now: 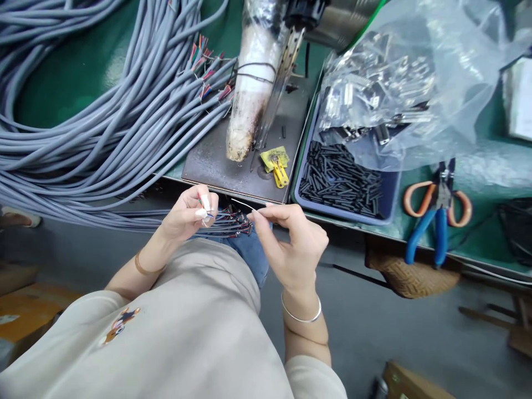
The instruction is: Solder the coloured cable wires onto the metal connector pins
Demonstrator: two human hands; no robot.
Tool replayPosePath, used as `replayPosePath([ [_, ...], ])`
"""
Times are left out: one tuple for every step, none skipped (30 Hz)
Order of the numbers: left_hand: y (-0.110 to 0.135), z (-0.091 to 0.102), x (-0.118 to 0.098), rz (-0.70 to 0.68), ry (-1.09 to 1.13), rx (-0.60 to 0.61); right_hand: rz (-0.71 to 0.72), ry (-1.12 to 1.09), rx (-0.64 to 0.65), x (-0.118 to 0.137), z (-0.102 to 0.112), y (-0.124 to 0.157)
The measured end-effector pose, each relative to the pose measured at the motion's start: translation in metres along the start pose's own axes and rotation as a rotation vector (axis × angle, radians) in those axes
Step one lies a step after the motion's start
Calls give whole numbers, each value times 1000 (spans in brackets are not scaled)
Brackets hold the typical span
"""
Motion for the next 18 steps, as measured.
replayPosePath([
  [-1, -1, -1, -17, -8, -10, 5, -4, -16, -2, 0, 1],
  [-1, -2, -1, -31, -19, -19, 11, -10, -26, -3, 0, 2],
  [-2, -2, -1, -42, -33, -28, 18, -15, -32, -3, 0, 3],
  [-2, -2, -1, -54, -49, -39, 29, -16, -38, -3, 0, 4],
  [-2, -2, -1, -69, -71, -48, 54, -15, -42, 0, 0, 5],
  [-2, -2, -2, -89, -101, -53, 101, -17, -45, 4, 2, 6],
  [-1, -3, -6, -118, -145, -51, 167, -21, -48, 11, 4, 7],
  [1, -7, -12, -156, -206, -39, 244, -23, -49, 19, 9, 9],
  [2, -13, -21, -210, -286, -18, 325, -15, -56, 28, 15, 10],
  [5, -22, -32, -271, -395, 17, 381, 25, -68, 33, 22, 10],
  [9, -34, -45, -350, -516, 69, 403, 104, -86, 35, 30, 8],
  [14, -52, -59, -455, -629, 162, 394, 213, -112, 33, 38, 3],
  [21, -72, -69, -535, -743, 277, 336, 365, -130, 26, 46, -6],
  [27, -90, -76, -607, -851, 381, 276, 503, -147, 17, 56, -16],
  [34, -106, -81, -686, -948, 456, 210, 622, -147, 5, 64, -27],
  [40, -121, -83, -759, -1041, 522, 114, 745, -139, -11, 73, -40],
  [46, -134, -80, -830, -1137, 589, 10, 866, -122, -28, 81, -53],
  [50, -144, -74, -880, -1228, 644, -76, 975, -126, -43, 90, -65],
])
Point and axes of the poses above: each hand's wrist, its own y-axis away from the middle knuckle, its own z-axis out of the back of the hand, x = y × z, the point moved 9 cm from there along -y, towards the middle knuckle, and after that the axes turned 4 degrees about -z, right-handed, at the moved point
